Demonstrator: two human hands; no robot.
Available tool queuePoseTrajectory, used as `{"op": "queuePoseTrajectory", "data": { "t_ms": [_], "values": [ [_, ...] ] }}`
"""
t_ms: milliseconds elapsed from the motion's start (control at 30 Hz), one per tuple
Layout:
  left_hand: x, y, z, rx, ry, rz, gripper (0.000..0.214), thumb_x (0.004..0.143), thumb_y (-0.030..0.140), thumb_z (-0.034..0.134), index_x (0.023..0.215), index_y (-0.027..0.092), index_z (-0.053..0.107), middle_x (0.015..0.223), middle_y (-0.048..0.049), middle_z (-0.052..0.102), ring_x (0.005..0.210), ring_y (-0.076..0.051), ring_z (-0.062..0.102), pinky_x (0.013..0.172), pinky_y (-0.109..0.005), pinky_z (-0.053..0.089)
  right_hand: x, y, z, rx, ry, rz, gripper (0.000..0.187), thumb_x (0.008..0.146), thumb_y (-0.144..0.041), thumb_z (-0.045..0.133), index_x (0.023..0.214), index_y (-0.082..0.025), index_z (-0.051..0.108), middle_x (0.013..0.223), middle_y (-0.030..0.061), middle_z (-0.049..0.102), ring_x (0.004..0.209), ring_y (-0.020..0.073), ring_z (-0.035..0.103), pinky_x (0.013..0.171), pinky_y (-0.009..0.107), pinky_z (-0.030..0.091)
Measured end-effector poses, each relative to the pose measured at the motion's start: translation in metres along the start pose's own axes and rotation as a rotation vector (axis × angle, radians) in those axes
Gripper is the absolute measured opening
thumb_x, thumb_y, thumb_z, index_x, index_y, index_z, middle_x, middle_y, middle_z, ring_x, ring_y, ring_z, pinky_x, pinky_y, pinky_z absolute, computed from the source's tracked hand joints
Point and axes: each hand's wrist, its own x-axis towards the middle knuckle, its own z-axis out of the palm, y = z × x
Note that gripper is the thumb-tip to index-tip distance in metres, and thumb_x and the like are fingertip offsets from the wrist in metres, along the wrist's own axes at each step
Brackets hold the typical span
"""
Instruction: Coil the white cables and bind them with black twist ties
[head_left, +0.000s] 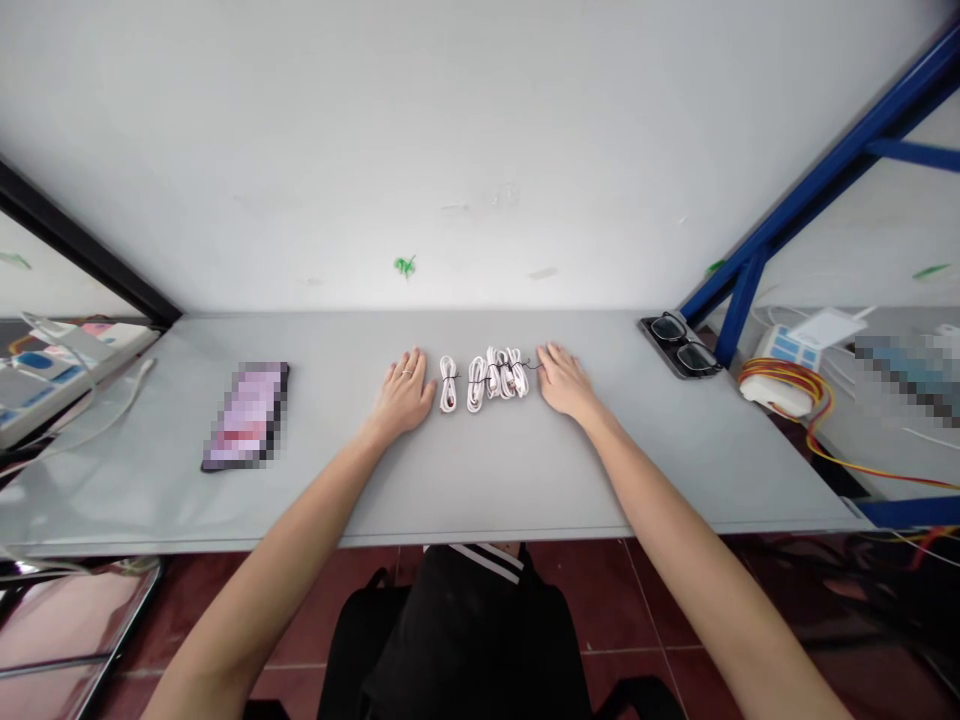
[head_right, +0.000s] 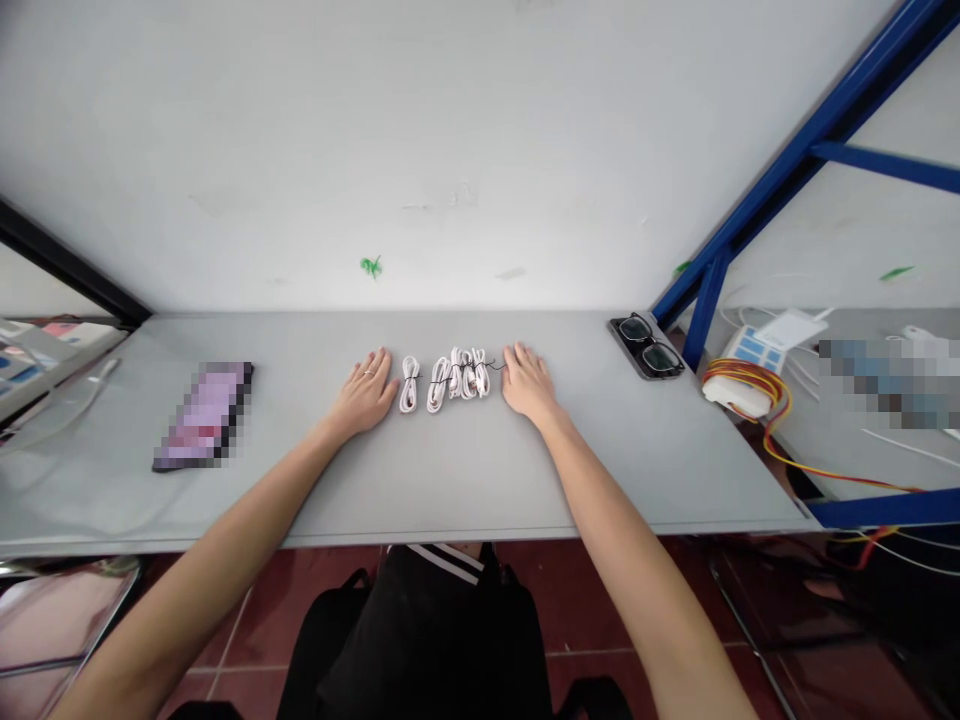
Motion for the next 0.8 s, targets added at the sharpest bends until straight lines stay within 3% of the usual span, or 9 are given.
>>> {"op": "queuePoseTrajectory", "data": {
  "t_ms": [167,800],
  "values": [
    [0.0004,0.0010,-0.0002,0.012,-0.019,-0.001,0.063,0.099,0.037,0.022,0.153,0.005,0.026,0.161,-0.0154,0.021,0.149,-0.029,0.022,0.122,-0.047,0.018,-0.0041,0.0007,0.0014,-0.021,-0.038,0.007,0.062,0.098,-0.033,0.021,0.153,-0.005,0.027,0.161,0.0137,0.022,0.150,0.0275,0.021,0.122,0.046,0.019],
    [-0.0007,0.0065,-0.0060,-0.007,-0.033,-0.026,0.063,0.098,0.035,0.024,0.153,0.004,0.027,0.161,-0.0151,0.022,0.149,-0.029,0.023,0.121,-0.046,0.020,-0.0053,-0.0005,-0.0001,-0.017,-0.071,0.003,0.066,0.097,-0.037,0.019,0.153,-0.001,0.024,0.162,0.0159,0.018,0.151,0.0271,0.017,0.124,0.043,0.016]
  ]
}}
